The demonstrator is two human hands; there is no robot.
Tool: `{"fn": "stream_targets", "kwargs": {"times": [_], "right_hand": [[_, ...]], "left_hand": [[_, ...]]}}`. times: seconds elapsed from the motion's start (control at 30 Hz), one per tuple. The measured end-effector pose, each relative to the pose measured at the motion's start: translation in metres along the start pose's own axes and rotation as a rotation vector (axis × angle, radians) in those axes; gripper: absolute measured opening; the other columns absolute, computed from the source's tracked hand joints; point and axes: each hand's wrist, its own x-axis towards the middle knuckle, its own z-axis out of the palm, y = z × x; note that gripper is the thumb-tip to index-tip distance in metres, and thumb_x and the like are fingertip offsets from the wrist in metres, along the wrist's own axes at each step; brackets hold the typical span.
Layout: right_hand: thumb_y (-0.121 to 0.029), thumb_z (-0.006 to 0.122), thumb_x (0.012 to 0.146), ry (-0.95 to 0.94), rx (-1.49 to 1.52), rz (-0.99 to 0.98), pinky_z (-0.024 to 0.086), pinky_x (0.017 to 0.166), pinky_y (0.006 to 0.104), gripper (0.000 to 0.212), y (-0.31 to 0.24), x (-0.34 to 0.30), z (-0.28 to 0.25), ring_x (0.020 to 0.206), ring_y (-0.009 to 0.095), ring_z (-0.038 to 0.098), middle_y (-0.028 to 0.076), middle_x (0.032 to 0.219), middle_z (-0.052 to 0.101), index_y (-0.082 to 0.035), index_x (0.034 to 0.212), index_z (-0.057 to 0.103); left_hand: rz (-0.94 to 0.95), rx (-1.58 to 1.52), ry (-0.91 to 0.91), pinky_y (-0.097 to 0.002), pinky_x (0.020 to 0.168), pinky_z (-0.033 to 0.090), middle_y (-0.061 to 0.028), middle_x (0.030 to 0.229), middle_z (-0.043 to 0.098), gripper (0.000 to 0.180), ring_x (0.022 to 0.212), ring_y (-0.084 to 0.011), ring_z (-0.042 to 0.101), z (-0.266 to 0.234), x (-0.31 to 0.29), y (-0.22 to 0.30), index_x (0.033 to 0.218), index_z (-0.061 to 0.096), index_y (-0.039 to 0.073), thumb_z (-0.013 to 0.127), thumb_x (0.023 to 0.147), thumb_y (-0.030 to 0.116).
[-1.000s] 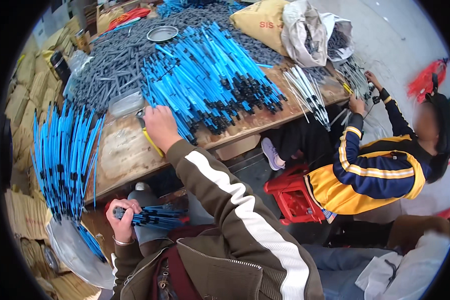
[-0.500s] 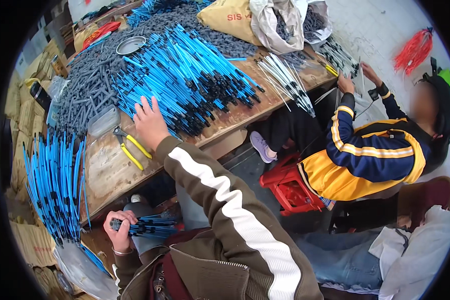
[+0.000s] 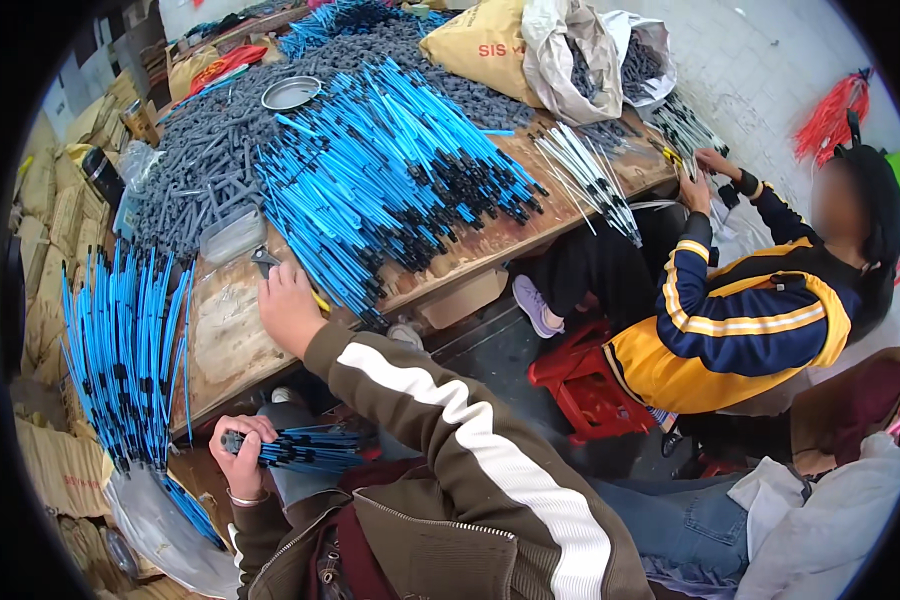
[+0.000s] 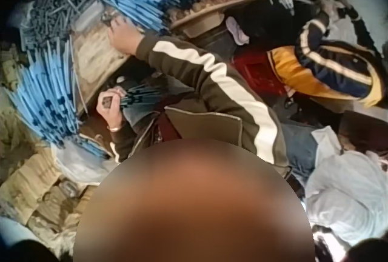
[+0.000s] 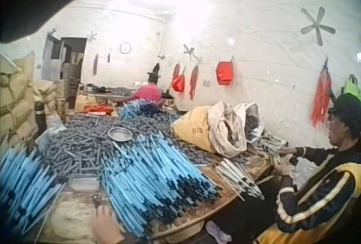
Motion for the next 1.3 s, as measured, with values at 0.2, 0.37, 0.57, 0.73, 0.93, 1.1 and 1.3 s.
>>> {"fn": "stream_targets", "kwargs": {"times": [0.2,0.37,0.57,0.73,0.93,1.1,1.3], "right_hand": [[-0.01,0.054,0.077,-0.22,0.3,0.192,0.04,0.076,0.0428,0.022,0.008,0.006,0.001,0.092,0.033,0.045,0.017,0.103,0.046,-0.006,0.098,0.053],[-0.008,0.056,0.073,-0.129,0.346,0.122,0.04,0.076,0.0408,0.019,0.016,0.004,-0.003,0.088,0.032,0.046,0.016,0.094,0.05,-0.006,0.092,0.054],[-0.011,0.059,0.082,-0.106,1.907,0.443,0.044,0.077,0.0269,0.07,0.047,0.016,-0.111,0.09,0.016,0.055,0.006,0.103,0.053,-0.005,0.14,0.019],[-0.011,0.055,0.084,-0.995,2.068,0.613,0.053,0.065,0.0284,0.068,0.028,-0.068,-0.137,0.086,0.014,0.056,0.007,0.099,0.049,-0.007,0.139,0.015],[0.001,0.051,0.082,-0.746,1.936,0.581,0.05,0.078,0.0328,0.075,0.016,-0.123,-0.127,0.099,0.019,0.052,0.01,0.121,0.039,-0.011,0.143,0.008],[0.005,0.052,0.066,-0.336,0.758,-0.013,0.028,0.102,0.043,0.065,0.03,-0.103,-0.136,0.12,0.04,0.035,0.024,0.127,0.036,0.007,0.128,0.033],[0.006,0.057,0.067,-0.063,0.464,-0.175,0.033,0.096,0.0545,0.054,0.023,-0.098,-0.119,0.117,0.04,0.037,0.019,0.124,0.041,-0.015,0.116,0.051]], "left_hand": [[-0.036,0.045,0.041,-0.0319,0.061,0.043,-0.0091,0.065,0.051,0.012,0.059,-0.0178,0.049,-0.008,-0.001,0.004,0.085,0.047,0.0,0.056,0.078,0.003],[-0.038,0.064,0.106,-0.0309,0.062,0.044,-0.0064,0.066,0.05,0.024,0.06,-0.0162,0.049,-0.002,-0.002,0.003,0.099,0.05,-0.003,0.053,0.075,0.0],[-0.068,0.133,0.088,-0.0324,0.065,0.043,-0.006,0.067,0.05,0.02,0.058,-0.0161,0.048,-0.006,0.008,0.0,0.092,0.051,-0.003,0.051,0.072,0.0],[-0.079,0.054,0.069,-0.0327,0.065,0.042,-0.005,0.062,0.048,0.018,0.055,-0.0153,0.047,-0.009,0.014,-0.003,0.09,0.05,-0.002,0.055,0.074,0.004],[-0.094,0.098,0.082,-0.0273,0.051,0.037,-0.0042,0.061,0.048,0.01,0.053,-0.0129,0.044,-0.018,0.006,0.001,0.087,0.053,0.001,0.054,0.077,0.005],[-0.093,0.245,-0.033,-0.0257,0.057,0.045,-0.0087,0.075,0.058,0.014,0.063,-0.0136,0.054,-0.017,0.013,-0.003,0.084,0.055,-0.001,0.062,0.073,0.004],[-0.034,0.209,-0.121,-0.0262,0.065,0.046,-0.0039,0.068,0.059,0.04,0.065,-0.0118,0.057,-0.02,0.007,0.008,0.09,0.059,0.001,0.08,0.057,0.005]]}}
